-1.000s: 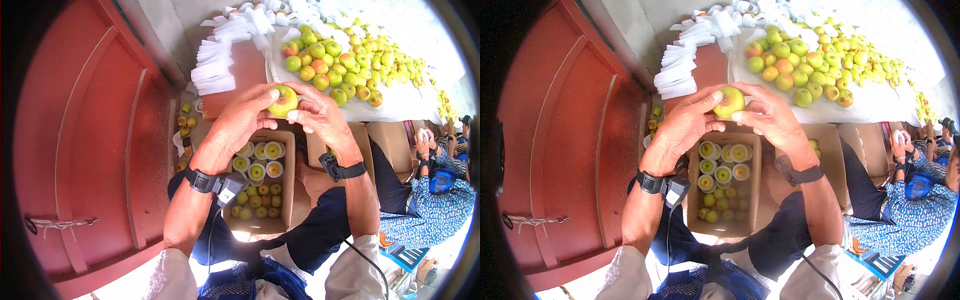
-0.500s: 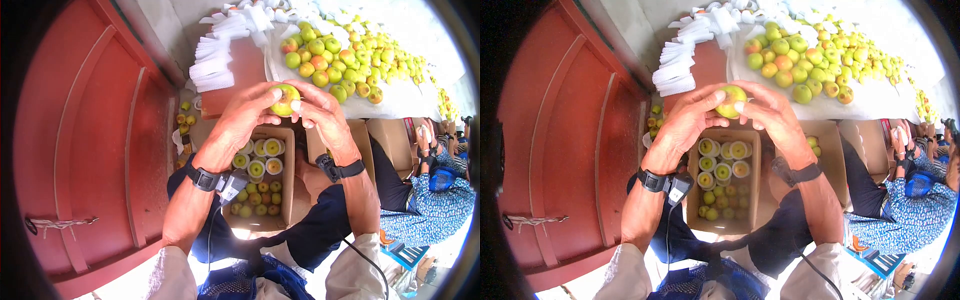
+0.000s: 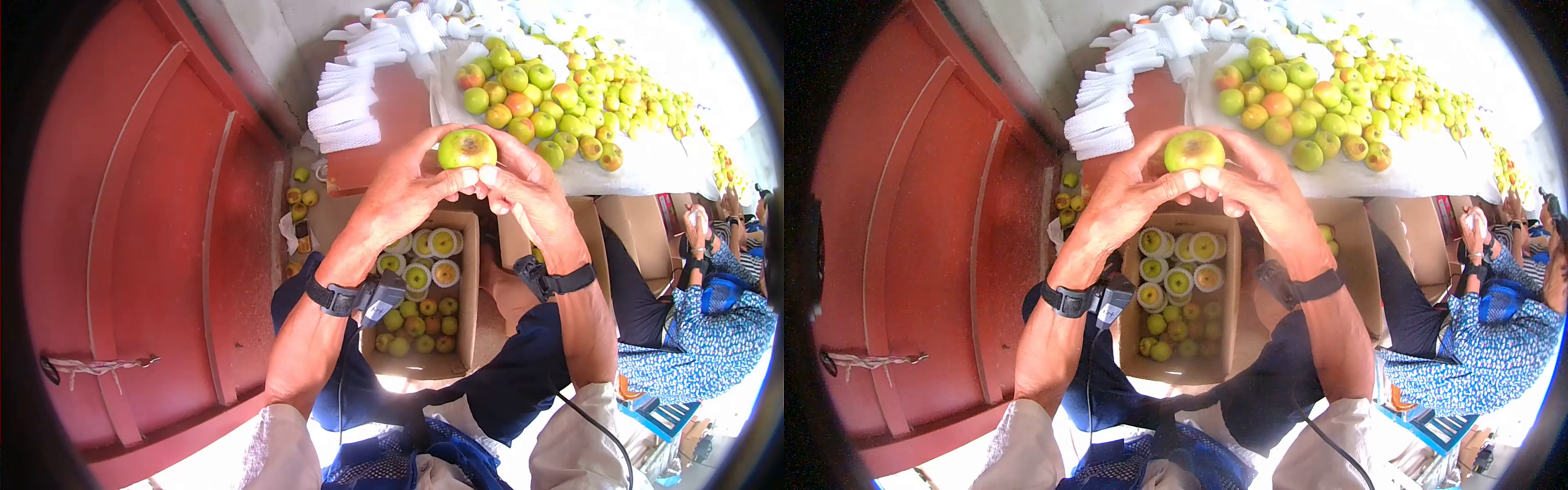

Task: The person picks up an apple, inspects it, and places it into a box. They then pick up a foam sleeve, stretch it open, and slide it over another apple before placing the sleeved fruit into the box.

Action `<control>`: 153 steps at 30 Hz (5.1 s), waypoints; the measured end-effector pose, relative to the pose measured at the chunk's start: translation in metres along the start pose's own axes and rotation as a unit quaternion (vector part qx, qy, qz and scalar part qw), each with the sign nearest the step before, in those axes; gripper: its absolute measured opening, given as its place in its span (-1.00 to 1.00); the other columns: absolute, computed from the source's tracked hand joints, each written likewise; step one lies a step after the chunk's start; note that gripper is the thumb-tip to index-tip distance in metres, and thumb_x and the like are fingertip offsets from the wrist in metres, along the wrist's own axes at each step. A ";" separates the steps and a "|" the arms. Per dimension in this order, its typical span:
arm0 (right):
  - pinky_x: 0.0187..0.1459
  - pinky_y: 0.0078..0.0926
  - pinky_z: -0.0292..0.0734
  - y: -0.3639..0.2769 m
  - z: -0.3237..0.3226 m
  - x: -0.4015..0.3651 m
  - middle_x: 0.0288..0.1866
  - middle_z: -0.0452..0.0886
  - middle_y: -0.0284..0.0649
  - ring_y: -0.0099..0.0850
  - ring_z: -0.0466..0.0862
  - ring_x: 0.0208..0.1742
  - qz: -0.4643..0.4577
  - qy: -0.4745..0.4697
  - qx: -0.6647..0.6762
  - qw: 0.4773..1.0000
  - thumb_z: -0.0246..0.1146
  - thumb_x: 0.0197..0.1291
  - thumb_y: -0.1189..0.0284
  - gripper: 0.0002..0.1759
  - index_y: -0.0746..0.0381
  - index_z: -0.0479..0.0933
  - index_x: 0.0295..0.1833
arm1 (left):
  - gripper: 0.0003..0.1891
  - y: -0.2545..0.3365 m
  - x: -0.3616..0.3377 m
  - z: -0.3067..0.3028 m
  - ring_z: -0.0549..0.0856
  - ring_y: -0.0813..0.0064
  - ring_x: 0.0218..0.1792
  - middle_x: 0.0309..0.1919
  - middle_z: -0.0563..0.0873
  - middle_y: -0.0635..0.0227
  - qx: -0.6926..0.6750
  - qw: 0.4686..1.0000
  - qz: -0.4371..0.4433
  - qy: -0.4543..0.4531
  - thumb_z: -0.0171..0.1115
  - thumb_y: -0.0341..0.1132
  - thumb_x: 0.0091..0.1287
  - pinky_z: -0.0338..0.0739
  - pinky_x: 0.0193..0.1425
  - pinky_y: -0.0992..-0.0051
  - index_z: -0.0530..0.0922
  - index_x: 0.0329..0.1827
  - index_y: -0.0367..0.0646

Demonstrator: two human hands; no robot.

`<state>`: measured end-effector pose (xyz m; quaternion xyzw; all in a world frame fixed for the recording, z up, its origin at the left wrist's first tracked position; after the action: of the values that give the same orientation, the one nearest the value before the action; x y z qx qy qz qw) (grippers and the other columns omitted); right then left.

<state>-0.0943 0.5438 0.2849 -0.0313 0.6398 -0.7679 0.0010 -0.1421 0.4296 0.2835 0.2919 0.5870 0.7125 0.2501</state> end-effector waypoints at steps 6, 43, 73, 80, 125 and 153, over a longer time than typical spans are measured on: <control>-0.34 -0.74 0.36 -0.003 0.002 0.000 -0.01 0.61 -0.34 -0.62 0.53 -0.20 -0.019 -0.008 -0.028 0.999 0.33 0.40 0.36 -0.31 0.28 0.30 0.56 | -0.49 0.001 -0.001 -0.006 0.66 0.57 -0.18 -0.03 0.69 0.33 0.031 0.999 0.031 0.028 0.37 -0.41 0.44 0.64 -0.05 0.51 0.44 0.41 -0.26; -0.47 -0.74 0.29 0.012 -0.022 0.005 -0.11 0.62 -0.34 -0.59 0.60 -0.27 0.066 0.035 0.086 0.993 0.22 0.51 0.16 -0.58 0.26 0.54 0.23 | -0.54 -0.012 0.017 0.001 0.69 0.62 -0.21 -0.09 0.72 0.37 0.060 0.996 -0.065 -0.022 0.32 -0.33 0.49 0.58 -0.21 0.59 0.47 0.39 -0.25; -0.25 -0.67 0.48 -0.002 -0.016 0.009 0.03 0.64 -0.34 -0.64 0.63 -0.18 -0.056 0.060 -0.059 0.995 0.38 0.37 0.41 -0.39 0.30 0.38 0.45 | -0.44 0.021 0.014 0.000 0.73 0.53 -0.13 -0.06 0.76 0.25 0.293 0.947 0.072 0.108 0.49 -0.53 0.21 0.65 -0.02 0.41 0.53 0.29 -0.15; -0.26 -0.60 0.57 0.003 -0.011 0.012 0.15 0.61 -0.25 -0.57 0.64 -0.09 -0.059 0.053 -0.086 0.993 0.33 0.42 0.43 -0.41 0.35 0.35 0.47 | -0.29 0.013 0.010 -0.005 0.69 0.58 -0.05 0.04 0.73 0.29 0.270 0.955 0.084 0.094 0.48 -0.52 0.27 0.64 0.08 0.48 0.41 0.51 -0.10; -0.13 -0.53 0.66 -0.007 -0.009 -0.001 0.14 0.64 -0.27 -0.52 0.70 -0.10 -0.075 0.082 0.091 0.990 0.27 0.46 0.41 -0.61 0.26 0.51 0.33 | -0.41 0.045 -0.008 0.012 0.70 -0.05 0.12 0.13 0.68 -0.06 0.285 0.938 0.186 0.071 0.39 -0.52 0.28 0.61 0.16 0.22 0.45 0.41 -0.24; 0.43 -0.22 0.44 0.020 -0.029 0.005 0.51 0.39 0.03 -0.23 0.47 0.48 -0.075 0.085 0.046 0.993 -0.03 0.64 0.25 -0.41 0.39 0.21 0.58 | -0.25 0.040 -0.017 0.007 0.74 -0.03 -0.23 -0.22 0.69 -0.06 0.438 0.854 0.220 0.176 0.53 -0.29 0.00 0.58 -0.21 0.10 0.38 0.23 -0.47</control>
<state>-0.1019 0.5686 0.2598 -0.0135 0.5978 -0.7940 -0.1091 -0.1257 0.4148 0.3215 0.3620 0.7934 0.4571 -0.1745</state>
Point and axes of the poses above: each hand's wrist, its own x-axis towards the middle knuckle, its own z-axis out of the palm, y = z × x, the point moved 10 cm from there along x, towards the middle knuckle
